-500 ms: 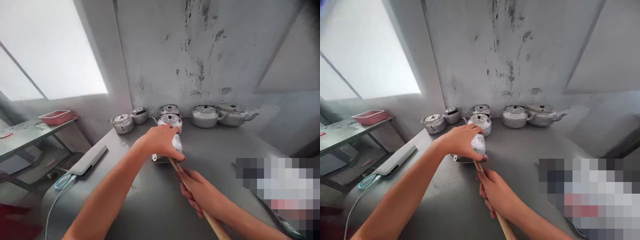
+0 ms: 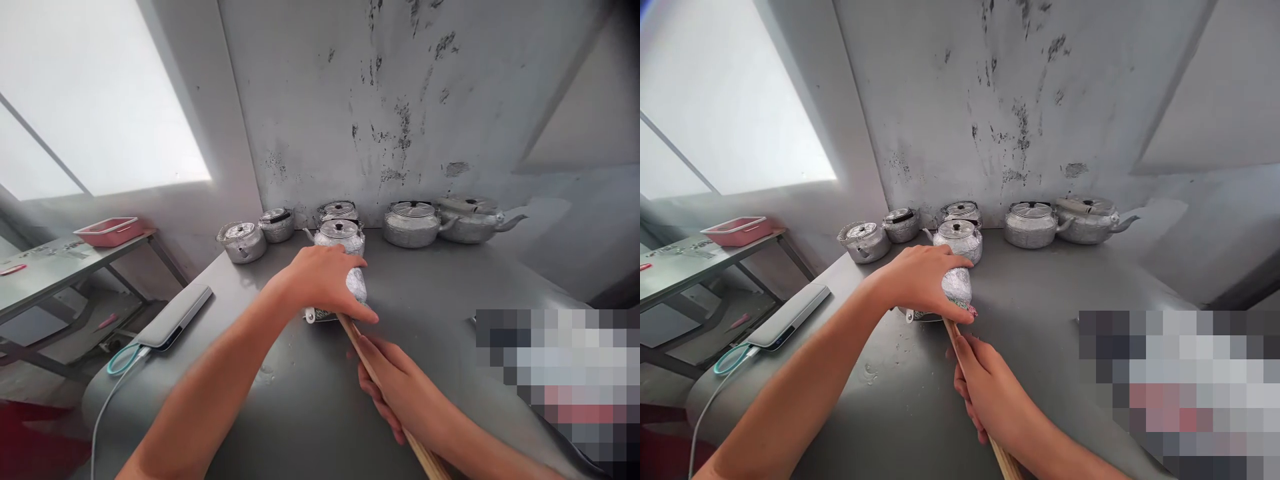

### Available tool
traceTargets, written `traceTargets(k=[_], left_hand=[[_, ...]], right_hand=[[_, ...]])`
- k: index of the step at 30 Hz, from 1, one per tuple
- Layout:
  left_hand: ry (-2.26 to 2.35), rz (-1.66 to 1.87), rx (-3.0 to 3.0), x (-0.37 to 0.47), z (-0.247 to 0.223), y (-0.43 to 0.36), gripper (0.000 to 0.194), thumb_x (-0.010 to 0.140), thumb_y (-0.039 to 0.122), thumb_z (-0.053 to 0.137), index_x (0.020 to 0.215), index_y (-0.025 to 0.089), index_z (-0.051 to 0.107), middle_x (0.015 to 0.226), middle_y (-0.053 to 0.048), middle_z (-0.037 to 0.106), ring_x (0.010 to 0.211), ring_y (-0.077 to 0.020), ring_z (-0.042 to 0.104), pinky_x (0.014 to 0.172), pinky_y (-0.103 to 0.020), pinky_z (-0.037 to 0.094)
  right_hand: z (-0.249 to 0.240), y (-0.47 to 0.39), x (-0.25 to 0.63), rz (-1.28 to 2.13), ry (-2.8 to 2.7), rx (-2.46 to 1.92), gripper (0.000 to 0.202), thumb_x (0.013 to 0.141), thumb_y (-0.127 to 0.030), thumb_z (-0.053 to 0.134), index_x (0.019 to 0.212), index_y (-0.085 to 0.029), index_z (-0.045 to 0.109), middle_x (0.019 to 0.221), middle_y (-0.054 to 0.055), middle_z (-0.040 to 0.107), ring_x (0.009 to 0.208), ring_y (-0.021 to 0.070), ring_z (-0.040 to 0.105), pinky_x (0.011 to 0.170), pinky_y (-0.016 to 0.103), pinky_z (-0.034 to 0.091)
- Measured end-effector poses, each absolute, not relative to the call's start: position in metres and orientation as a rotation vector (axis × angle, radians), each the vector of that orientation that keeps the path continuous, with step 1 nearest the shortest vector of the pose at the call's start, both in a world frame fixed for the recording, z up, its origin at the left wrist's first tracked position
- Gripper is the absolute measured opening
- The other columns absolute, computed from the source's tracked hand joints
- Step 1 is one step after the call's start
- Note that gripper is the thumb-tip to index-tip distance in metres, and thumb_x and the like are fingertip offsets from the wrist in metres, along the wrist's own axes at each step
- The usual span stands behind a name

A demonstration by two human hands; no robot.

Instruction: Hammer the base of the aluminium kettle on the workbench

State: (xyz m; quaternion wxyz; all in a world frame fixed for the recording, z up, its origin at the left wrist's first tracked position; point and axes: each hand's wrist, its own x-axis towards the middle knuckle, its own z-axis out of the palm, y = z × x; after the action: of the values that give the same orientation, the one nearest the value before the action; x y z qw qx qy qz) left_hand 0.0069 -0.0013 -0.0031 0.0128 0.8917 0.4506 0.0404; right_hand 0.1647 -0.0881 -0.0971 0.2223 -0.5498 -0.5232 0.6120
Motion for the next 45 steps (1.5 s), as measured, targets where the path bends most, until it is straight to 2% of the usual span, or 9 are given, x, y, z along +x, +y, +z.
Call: traceTargets(k=[13, 23, 25, 30, 31, 34, 36, 39, 45], left_hand=[[1.458, 0.143, 2.732, 0.005, -0.002, 0.004, 0.083, 0.065, 0.077, 0.062, 0.137, 0.036, 0.057, 0.116, -0.005, 0.063, 0.096, -0.027, 0.062, 0.083, -0.038, 0.047], [1.466, 0.09, 2.736, 0.01, -0.002, -0.001, 0.093, 0.064, 0.087, 0.055, 0.139, 0.031, 0.055, 0.125, -0.009, 0.061, 0.106, -0.0314, 0.06, 0.089, -0.043, 0.048], [1.441, 0.093, 2.745, 0.008, -0.002, -0.001, 0.098, 0.062, 0.09, 0.053, 0.141, 0.032, 0.053, 0.138, -0.009, 0.054, 0.114, -0.0335, 0.058, 0.095, -0.047, 0.047], [1.382, 0.012, 2.763, 0.002, -0.001, 0.002, 0.1, 0.059, 0.085, 0.061, 0.146, 0.039, 0.046, 0.166, -0.004, 0.019, 0.136, -0.0384, 0.042, 0.105, -0.051, 0.04], [1.376, -0.001, 2.764, 0.001, 0.0, 0.002, 0.096, 0.06, 0.082, 0.063, 0.145, 0.039, 0.047, 0.165, -0.003, 0.022, 0.134, -0.0375, 0.045, 0.103, -0.05, 0.042], [1.377, 0.019, 2.767, 0.001, 0.001, 0.005, 0.087, 0.064, 0.078, 0.063, 0.141, 0.039, 0.052, 0.145, -0.003, 0.052, 0.117, -0.0327, 0.059, 0.097, -0.045, 0.046], [1.378, 0.068, 2.77, 0.001, 0.001, 0.006, 0.09, 0.063, 0.081, 0.062, 0.141, 0.037, 0.051, 0.132, -0.003, 0.062, 0.113, -0.032, 0.061, 0.096, -0.044, 0.046], [1.364, 0.125, 2.78, 0.003, 0.0, 0.007, 0.098, 0.06, 0.086, 0.061, 0.142, 0.033, 0.051, 0.131, -0.003, 0.064, 0.116, -0.0326, 0.059, 0.098, -0.043, 0.045], [1.326, 0.143, 2.78, 0.001, -0.002, 0.008, 0.091, 0.065, 0.081, 0.062, 0.139, 0.031, 0.055, 0.134, -0.002, 0.062, 0.119, -0.0314, 0.057, 0.095, -0.038, 0.046]], right_hand=[[-0.099, -0.086, 0.162, 1.67, -1.398, -1.539, 0.04, 0.101, -0.056, 0.029, 0.094, -0.022, 0.05, 0.06, -0.01, 0.037, 0.037, 0.0054, 0.03, 0.028, 0.017, 0.034], [-0.103, -0.083, 0.161, 1.739, -1.424, -1.596, 0.037, 0.102, -0.051, 0.028, 0.095, -0.022, 0.049, 0.058, -0.01, 0.038, 0.036, 0.0055, 0.028, 0.027, 0.017, 0.035], [-0.104, -0.082, 0.161, 1.775, -1.439, -1.598, 0.038, 0.102, -0.051, 0.027, 0.095, -0.021, 0.051, 0.057, -0.01, 0.039, 0.036, 0.0053, 0.028, 0.026, 0.017, 0.036], [-0.101, -0.083, 0.165, 1.821, -1.372, -1.546, 0.036, 0.101, -0.051, 0.032, 0.107, -0.021, 0.052, 0.062, -0.009, 0.042, 0.037, 0.0054, 0.031, 0.03, 0.017, 0.037], [-0.099, -0.083, 0.166, 1.841, -1.356, -1.532, 0.035, 0.101, -0.05, 0.034, 0.11, -0.021, 0.051, 0.064, -0.009, 0.043, 0.038, 0.0055, 0.032, 0.031, 0.017, 0.037], [-0.094, -0.085, 0.168, 1.881, -1.359, -1.491, 0.035, 0.099, -0.05, 0.037, 0.115, -0.022, 0.05, 0.068, -0.008, 0.046, 0.04, 0.006, 0.035, 0.034, 0.018, 0.039], [-0.091, -0.085, 0.168, 1.872, -1.356, -1.493, 0.039, 0.098, -0.055, 0.04, 0.117, -0.022, 0.05, 0.07, -0.007, 0.048, 0.04, 0.0058, 0.036, 0.034, 0.018, 0.038], [-0.089, -0.085, 0.166, 1.873, -1.296, -1.541, 0.045, 0.096, -0.06, 0.04, 0.123, -0.024, 0.049, 0.069, -0.007, 0.049, 0.039, 0.0056, 0.034, 0.032, 0.017, 0.035], [-0.089, -0.089, 0.165, 1.958, -1.203, -1.536, 0.042, 0.098, -0.057, 0.039, 0.127, -0.028, 0.047, 0.06, -0.01, 0.04, 0.039, 0.0058, 0.027, 0.033, 0.016, 0.033]])
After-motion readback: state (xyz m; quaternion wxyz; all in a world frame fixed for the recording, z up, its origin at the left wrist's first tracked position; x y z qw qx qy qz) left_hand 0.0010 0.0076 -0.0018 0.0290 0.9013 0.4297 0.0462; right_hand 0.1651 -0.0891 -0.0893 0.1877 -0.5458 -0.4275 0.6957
